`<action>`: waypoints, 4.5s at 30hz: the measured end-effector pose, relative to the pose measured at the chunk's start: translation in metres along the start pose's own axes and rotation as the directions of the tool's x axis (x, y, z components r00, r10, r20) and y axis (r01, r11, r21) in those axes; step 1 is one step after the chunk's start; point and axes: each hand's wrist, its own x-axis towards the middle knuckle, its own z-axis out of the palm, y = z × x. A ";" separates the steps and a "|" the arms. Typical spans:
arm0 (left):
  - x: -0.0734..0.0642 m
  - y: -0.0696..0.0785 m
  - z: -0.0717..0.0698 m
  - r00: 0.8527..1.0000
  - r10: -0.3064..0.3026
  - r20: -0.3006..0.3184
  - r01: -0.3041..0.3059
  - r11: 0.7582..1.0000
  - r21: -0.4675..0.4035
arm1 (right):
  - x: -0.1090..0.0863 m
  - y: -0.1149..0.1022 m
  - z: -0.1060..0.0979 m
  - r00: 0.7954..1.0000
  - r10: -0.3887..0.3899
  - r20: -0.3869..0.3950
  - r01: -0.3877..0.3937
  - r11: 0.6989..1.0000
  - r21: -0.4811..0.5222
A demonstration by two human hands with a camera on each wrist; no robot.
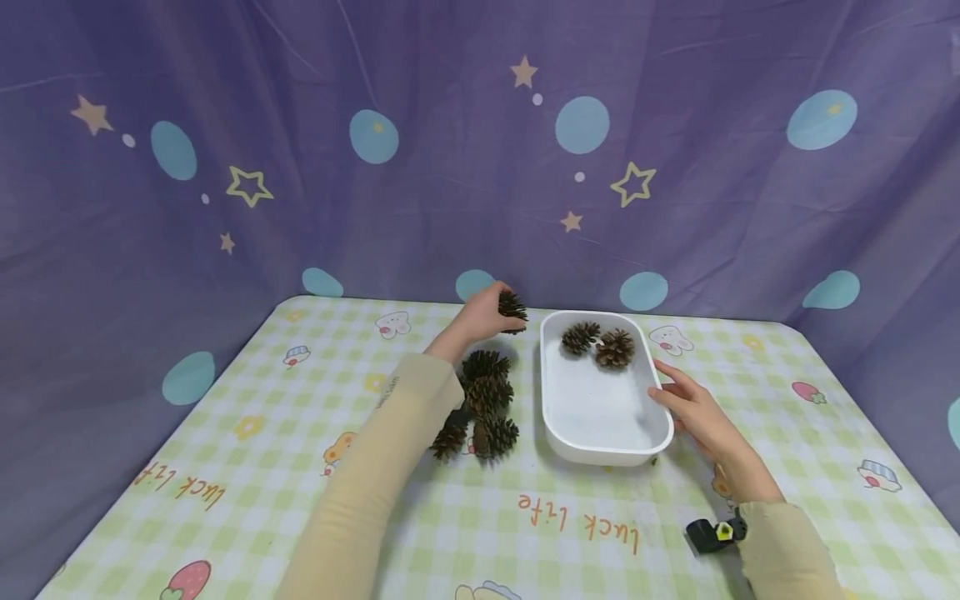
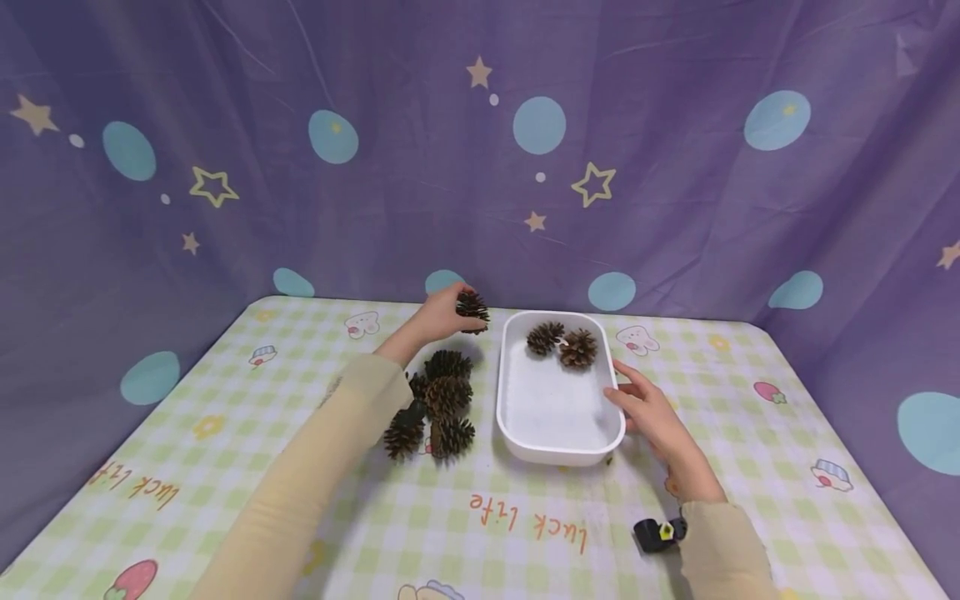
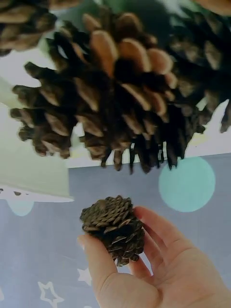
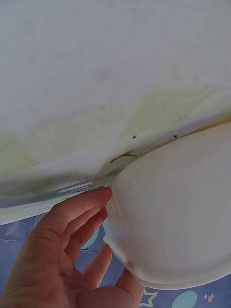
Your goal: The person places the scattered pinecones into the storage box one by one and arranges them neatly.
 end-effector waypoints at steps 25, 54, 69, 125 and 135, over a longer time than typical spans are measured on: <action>0.004 0.048 0.039 0.988 0.140 0.065 -0.143 0.989 0.045 | 0.001 0.000 0.000 1.000 0.005 -0.002 -0.005 1.000 0.001; 0.006 0.077 0.099 0.949 0.274 0.158 -0.308 0.914 0.264 | 0.004 0.001 -0.002 1.000 0.024 -0.005 -0.024 0.999 -0.024; 0.007 0.087 0.114 0.954 0.256 0.155 -0.292 0.911 0.292 | 0.003 0.002 -0.002 1.000 0.016 0.001 -0.016 1.000 -0.003; 0.003 0.074 0.114 0.959 0.240 0.150 -0.276 0.911 0.307 | 0.002 0.002 -0.002 1.000 -0.011 0.005 0.011 1.000 -0.006; -0.004 0.071 0.093 0.954 0.252 0.164 -0.292 0.908 0.301 | 0.002 0.004 0.000 1.000 -0.014 0.006 0.014 1.000 0.011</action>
